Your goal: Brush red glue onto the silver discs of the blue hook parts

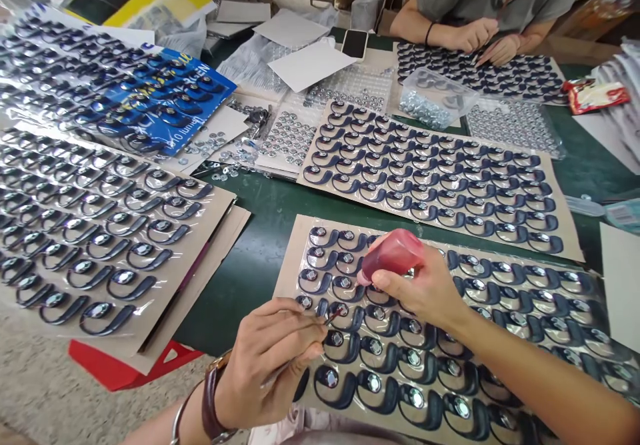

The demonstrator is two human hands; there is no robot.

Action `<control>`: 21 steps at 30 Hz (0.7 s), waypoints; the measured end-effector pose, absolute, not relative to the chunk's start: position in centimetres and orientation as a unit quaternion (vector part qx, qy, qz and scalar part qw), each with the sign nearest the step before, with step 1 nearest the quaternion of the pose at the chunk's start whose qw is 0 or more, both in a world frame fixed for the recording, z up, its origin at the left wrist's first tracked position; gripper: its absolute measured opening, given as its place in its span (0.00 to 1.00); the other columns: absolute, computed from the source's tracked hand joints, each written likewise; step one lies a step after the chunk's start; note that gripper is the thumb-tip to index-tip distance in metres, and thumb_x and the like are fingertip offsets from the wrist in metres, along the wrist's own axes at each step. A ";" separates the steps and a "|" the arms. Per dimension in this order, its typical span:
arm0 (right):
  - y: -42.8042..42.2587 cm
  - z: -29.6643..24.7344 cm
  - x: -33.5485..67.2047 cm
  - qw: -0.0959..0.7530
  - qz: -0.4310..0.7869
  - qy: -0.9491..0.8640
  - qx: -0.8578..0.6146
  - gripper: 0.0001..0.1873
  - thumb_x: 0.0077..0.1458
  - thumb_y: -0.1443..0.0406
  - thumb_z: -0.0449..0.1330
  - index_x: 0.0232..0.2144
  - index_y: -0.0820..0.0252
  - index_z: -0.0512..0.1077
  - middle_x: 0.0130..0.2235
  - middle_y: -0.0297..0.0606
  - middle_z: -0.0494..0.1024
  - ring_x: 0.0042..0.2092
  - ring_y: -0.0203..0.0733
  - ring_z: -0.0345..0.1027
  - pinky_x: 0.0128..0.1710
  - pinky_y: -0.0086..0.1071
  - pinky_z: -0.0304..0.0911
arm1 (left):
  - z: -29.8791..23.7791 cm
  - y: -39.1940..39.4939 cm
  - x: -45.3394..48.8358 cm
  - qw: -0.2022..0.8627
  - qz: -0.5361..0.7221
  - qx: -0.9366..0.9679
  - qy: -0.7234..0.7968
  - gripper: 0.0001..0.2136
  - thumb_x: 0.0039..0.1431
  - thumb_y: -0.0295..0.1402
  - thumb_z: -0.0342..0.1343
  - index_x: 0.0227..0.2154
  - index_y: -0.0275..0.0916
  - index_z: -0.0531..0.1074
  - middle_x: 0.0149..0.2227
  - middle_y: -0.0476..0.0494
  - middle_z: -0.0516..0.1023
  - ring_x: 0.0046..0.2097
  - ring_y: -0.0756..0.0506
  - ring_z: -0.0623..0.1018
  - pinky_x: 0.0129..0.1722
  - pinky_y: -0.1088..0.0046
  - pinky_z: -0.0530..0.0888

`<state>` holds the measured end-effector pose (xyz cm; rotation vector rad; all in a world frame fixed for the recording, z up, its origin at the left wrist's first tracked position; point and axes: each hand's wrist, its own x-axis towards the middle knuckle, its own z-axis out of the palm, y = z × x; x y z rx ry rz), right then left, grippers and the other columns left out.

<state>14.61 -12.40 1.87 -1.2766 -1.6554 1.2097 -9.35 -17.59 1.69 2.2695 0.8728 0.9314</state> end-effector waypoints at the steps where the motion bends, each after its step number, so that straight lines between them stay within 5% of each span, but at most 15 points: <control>1: -12.2 1.6 14.5 0.372 0.451 -0.641 -0.498 0.12 0.48 0.59 0.62 0.33 0.60 0.69 0.25 0.33 0.75 0.27 0.38 0.70 0.30 0.32 0.68 | 1.7 -17.5 -9.3 0.244 0.342 0.851 0.314 0.10 0.55 0.22 0.50 0.40 0.31 0.70 0.35 0.41 0.78 0.36 0.49 0.78 0.41 0.69 0.74; 7: -11.7 -0.6 13.3 0.445 0.333 -0.663 -0.502 0.09 0.47 0.60 0.62 0.31 0.59 0.70 0.25 0.33 0.75 0.26 0.37 0.70 0.27 0.30 0.67 | 0.6 -17.0 -8.7 0.104 0.303 0.901 0.294 0.12 0.56 0.28 0.55 0.43 0.30 0.71 0.41 0.41 0.77 0.43 0.48 0.77 0.47 0.68 0.73; 21: -11.7 -1.5 13.1 0.420 0.337 -0.699 -0.471 0.09 0.47 0.61 0.62 0.32 0.58 0.69 0.26 0.33 0.76 0.26 0.36 0.71 0.28 0.30 0.68 | 0.8 -17.4 -8.2 -0.002 0.234 0.944 0.232 0.11 0.58 0.29 0.52 0.41 0.27 0.72 0.41 0.36 0.77 0.45 0.41 0.76 0.47 0.65 0.74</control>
